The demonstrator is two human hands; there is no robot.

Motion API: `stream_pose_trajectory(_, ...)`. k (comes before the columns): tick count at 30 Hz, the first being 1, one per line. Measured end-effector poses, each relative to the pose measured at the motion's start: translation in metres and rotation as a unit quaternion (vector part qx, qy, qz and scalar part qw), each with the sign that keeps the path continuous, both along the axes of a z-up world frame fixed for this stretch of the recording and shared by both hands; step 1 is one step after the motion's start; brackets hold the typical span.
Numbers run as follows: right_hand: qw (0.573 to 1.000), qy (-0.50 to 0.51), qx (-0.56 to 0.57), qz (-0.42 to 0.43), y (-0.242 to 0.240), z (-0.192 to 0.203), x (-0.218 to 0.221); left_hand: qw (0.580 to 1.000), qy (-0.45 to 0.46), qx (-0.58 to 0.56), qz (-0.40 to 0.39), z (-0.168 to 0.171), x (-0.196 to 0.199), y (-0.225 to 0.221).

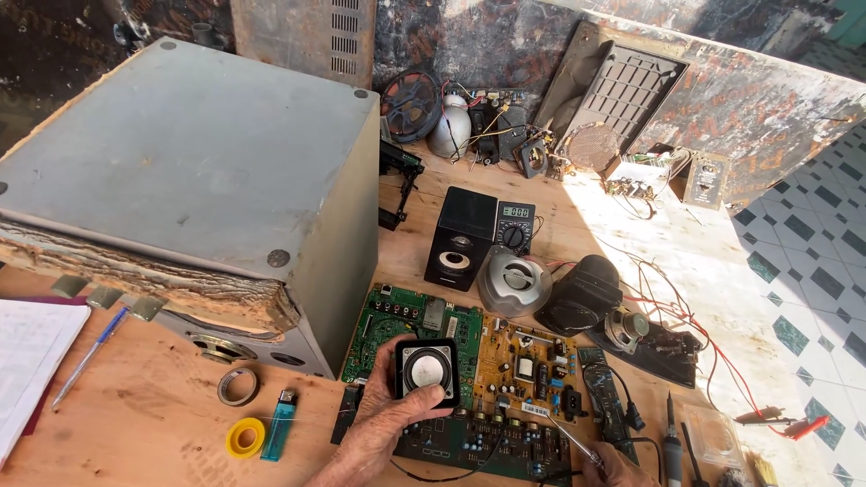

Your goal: Testing a small speaker assembly by probing the cone with a screwdriver while connected to a circuit board

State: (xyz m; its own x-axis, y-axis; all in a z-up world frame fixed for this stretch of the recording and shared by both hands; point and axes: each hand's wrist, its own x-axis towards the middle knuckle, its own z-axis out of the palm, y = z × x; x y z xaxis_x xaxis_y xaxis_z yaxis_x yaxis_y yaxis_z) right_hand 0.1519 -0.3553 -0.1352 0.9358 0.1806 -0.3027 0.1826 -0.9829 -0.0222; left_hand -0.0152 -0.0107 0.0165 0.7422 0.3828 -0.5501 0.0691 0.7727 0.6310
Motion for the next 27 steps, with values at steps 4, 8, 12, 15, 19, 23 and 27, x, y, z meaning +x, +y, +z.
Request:
stream_pose_trajectory(4,0.999,-0.032,-0.035,0.004,0.024,0.045,-0.022,1.0,0.013,-0.017,-0.007,0.009,0.001,0.0)
stream_pose_trajectory(8,0.997,-0.009,-0.077,-0.012,0.017,0.039,-0.025,1.0,0.014,-0.02,-0.01,0.018,0.0,-0.005)
stream_pose_trajectory(12,0.997,-0.081,-0.003,0.009,0.016,0.043,-0.032,0.999,0.025,-0.036,0.005,0.011,0.0,-0.006)
stream_pose_trajectory(15,0.993,-0.107,0.031,-0.034,0.01,0.032,-0.028,1.0,-0.001,-0.006,0.002,0.003,-0.002,-0.009)
stream_pose_trajectory(19,0.983,-0.113,0.113,-0.087,0.017,0.043,-0.033,0.999,-0.049,0.016,0.008,-0.003,-0.004,-0.011)
stream_pose_trajectory(23,0.91,-0.183,0.369,-0.046,0.002,0.014,-0.023,0.997,-0.06,0.033,-0.024,-0.004,-0.005,-0.012)
stream_pose_trajectory(27,0.873,-0.103,0.467,-0.096,0.03,0.065,-0.028,0.996,-0.07,0.011,-0.048,-0.004,-0.006,-0.012)
